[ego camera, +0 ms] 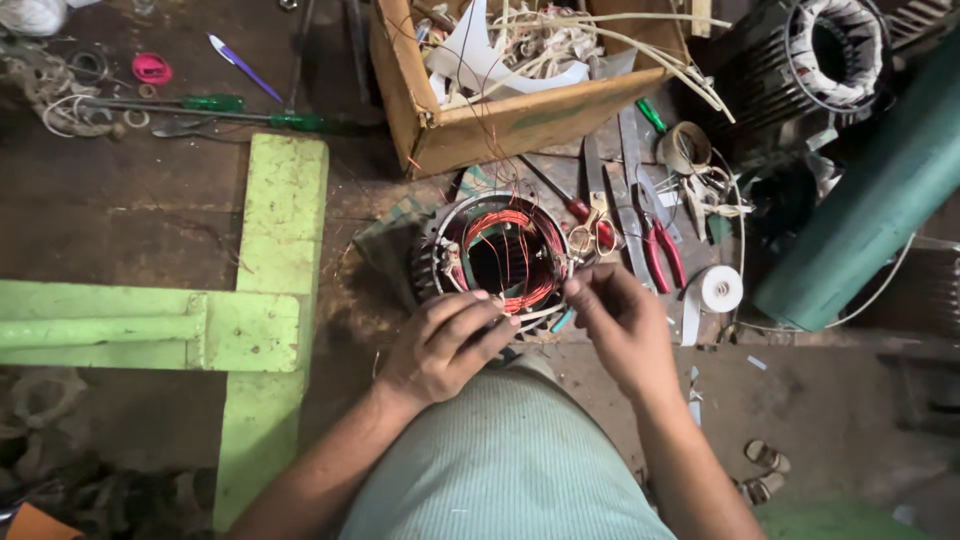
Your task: The person works on an electric motor stator, stripping copper wire insulation with a knife and pliers, then tying and securing the wires with string. The person uses a knife to strip wire insulation and pliers to cut and adjust the wires.
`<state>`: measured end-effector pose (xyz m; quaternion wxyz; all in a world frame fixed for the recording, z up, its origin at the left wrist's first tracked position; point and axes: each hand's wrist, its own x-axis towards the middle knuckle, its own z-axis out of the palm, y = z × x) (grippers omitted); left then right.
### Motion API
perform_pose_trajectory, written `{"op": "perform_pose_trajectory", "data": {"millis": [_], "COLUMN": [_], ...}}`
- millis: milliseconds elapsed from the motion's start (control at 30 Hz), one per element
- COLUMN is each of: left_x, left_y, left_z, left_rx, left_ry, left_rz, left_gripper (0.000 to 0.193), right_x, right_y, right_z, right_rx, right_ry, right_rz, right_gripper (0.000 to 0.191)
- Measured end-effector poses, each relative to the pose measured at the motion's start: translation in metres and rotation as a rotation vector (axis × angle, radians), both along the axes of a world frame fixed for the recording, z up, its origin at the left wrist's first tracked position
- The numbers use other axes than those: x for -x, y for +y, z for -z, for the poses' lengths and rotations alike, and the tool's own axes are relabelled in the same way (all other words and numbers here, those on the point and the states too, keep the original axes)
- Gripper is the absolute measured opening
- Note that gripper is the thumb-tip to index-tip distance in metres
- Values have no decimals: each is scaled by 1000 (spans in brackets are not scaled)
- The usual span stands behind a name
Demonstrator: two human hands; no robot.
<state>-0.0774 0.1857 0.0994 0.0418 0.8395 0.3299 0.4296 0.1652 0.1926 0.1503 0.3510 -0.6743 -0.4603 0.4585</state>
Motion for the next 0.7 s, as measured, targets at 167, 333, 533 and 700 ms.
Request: {"op": "perform_pose_trajectory", "data": {"millis": [167, 333, 533, 700], "left_x": [5, 5, 5, 6], "left_y": [6, 13, 16, 15], "left_z": [11, 24, 31, 32], "left_rx": [0, -38, -60, -57], "left_ry": [-22, -99, -136, -136], "left_rz": [19, 122, 132, 129], "left_gripper": [25, 32, 32, 31], "right_x": [12, 19, 28, 32], "right_y": [-9, -9, -2, 8], "right_z": [8, 7, 3, -9], "right_rx": [-65, -149, -259, -341], "right_ry": [157, 54, 10, -367], "right_rz": [109, 104, 72, -41], "right_gripper": [16, 14, 14, 11]}}
